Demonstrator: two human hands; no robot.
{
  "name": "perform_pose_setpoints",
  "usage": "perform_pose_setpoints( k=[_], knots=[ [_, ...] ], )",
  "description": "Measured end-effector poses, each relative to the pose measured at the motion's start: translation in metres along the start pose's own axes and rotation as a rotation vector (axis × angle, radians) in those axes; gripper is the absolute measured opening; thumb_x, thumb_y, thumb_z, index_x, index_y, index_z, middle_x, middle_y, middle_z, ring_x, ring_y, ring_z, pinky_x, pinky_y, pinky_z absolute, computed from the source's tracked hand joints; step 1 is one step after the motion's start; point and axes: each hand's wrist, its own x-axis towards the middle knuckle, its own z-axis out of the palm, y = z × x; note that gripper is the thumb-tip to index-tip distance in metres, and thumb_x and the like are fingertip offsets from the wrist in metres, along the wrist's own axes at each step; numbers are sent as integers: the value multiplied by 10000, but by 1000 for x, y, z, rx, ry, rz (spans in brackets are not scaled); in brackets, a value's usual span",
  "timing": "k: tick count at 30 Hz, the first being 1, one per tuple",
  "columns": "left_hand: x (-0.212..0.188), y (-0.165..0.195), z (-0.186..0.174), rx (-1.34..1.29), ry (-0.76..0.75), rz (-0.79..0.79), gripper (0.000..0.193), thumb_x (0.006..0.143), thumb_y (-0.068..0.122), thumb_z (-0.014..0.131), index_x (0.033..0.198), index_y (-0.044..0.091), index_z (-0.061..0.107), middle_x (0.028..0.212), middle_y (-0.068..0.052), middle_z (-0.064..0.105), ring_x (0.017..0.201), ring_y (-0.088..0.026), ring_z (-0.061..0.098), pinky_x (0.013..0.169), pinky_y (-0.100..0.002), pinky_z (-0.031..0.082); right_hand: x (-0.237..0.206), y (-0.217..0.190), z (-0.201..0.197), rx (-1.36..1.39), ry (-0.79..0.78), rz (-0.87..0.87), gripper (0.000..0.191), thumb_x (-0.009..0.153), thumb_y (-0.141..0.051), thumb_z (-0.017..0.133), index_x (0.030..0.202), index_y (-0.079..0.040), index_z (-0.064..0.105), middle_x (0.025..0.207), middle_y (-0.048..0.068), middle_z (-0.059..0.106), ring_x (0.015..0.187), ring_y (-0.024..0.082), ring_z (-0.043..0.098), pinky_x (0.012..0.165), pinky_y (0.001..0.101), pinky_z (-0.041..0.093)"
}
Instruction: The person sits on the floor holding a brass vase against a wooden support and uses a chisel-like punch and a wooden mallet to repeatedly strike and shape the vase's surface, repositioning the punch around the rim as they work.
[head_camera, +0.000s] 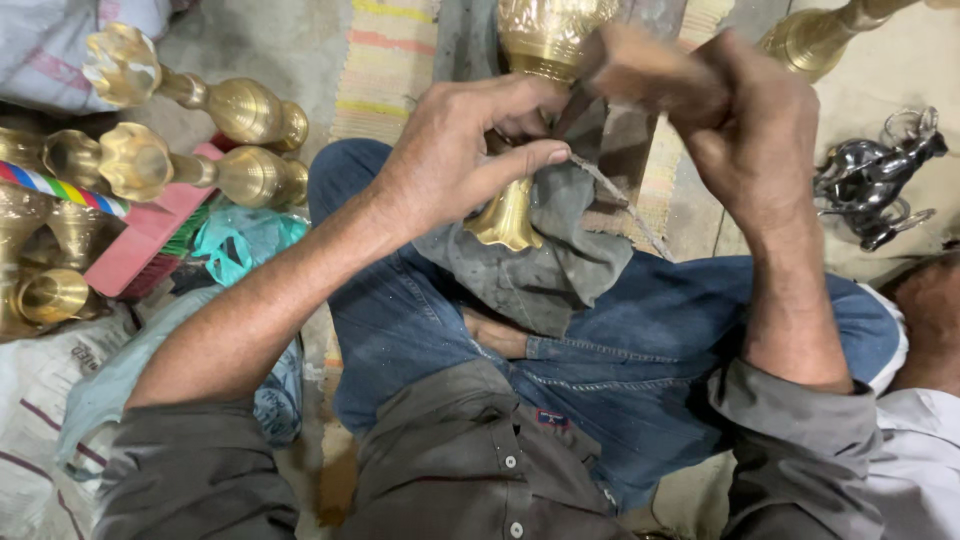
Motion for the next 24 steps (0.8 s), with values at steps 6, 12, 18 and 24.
perform_pose_setpoints(
  k=[6, 12, 18, 24],
  knots=[
    [-2, 7, -4, -85, -25, -92, 340, 994, 230, 823, 1263, 75, 684, 963, -51, 779, 879, -150, 772, 749, -312, 625, -4, 5, -1, -46, -52, 72, 240, 938, 14, 803, 1098, 44, 627, 854, 182, 665, 811, 334, 675, 688, 408, 507],
    [-1, 5, -5, -114, -18, -68, 349, 1007, 228, 819, 1291, 76, 684, 981, -55, 778, 898, -152, 774, 785, -321, 627, -8, 11, 3, -50, -55, 50, 226, 956, 23, 820, 1073, 47, 628, 883, 156, 700, 826, 254, 729, 709, 379, 523],
    [-4, -1, -3, -90, -7, -21, 367, 1046, 245, 798, 1340, 65, 671, 1028, -79, 775, 941, -165, 778, 810, -322, 634, -12, 14, 8, 171, 106, -56, 321, 1004, 107, 677, 1295, 125, 542, 1138, 195, 729, 1103, 260, 723, 959, 376, 564],
    [-4, -4, -1, -80, -14, -38, 346, 1032, 259, 796, 1308, 80, 690, 993, -64, 779, 924, -166, 784, 811, -317, 647, -12, 15, 9, 61, 102, 99, 261, 1026, -14, 827, 1132, 54, 599, 932, 165, 689, 911, 261, 676, 820, 346, 554]
  ],
)
